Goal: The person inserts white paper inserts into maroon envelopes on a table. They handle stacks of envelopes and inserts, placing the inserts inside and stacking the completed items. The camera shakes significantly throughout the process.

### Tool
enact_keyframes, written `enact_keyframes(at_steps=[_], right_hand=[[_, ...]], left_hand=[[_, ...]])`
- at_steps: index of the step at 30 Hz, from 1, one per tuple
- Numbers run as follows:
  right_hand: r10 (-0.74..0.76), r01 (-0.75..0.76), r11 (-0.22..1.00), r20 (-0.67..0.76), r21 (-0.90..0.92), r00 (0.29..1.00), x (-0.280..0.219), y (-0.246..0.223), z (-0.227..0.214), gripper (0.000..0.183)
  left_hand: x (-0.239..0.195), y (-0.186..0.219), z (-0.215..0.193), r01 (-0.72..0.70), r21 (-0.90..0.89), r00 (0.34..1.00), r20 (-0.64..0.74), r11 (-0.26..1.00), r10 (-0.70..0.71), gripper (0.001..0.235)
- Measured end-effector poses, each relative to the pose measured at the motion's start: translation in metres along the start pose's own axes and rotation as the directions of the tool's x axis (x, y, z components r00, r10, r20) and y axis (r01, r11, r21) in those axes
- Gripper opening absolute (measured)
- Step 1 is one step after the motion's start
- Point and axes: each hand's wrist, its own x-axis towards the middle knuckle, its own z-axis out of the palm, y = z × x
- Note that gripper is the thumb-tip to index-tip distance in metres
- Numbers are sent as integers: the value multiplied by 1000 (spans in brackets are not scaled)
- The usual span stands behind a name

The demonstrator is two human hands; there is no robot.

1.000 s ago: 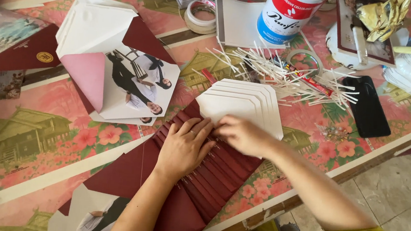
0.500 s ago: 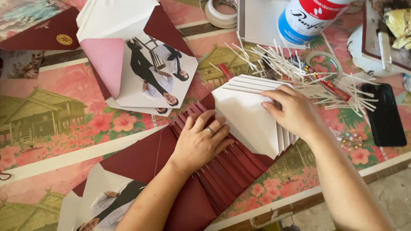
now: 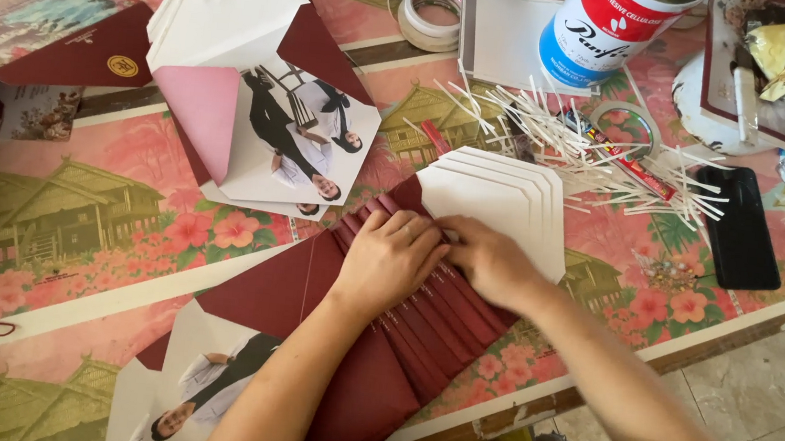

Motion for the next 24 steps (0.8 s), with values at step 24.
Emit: enact_keyframes(at_steps=[24], right_hand=[[609, -736, 583, 414, 345, 677, 3, 18, 19, 43]], left_hand=[[9, 4, 0, -30, -76, 989, -148, 997, 18, 25]])
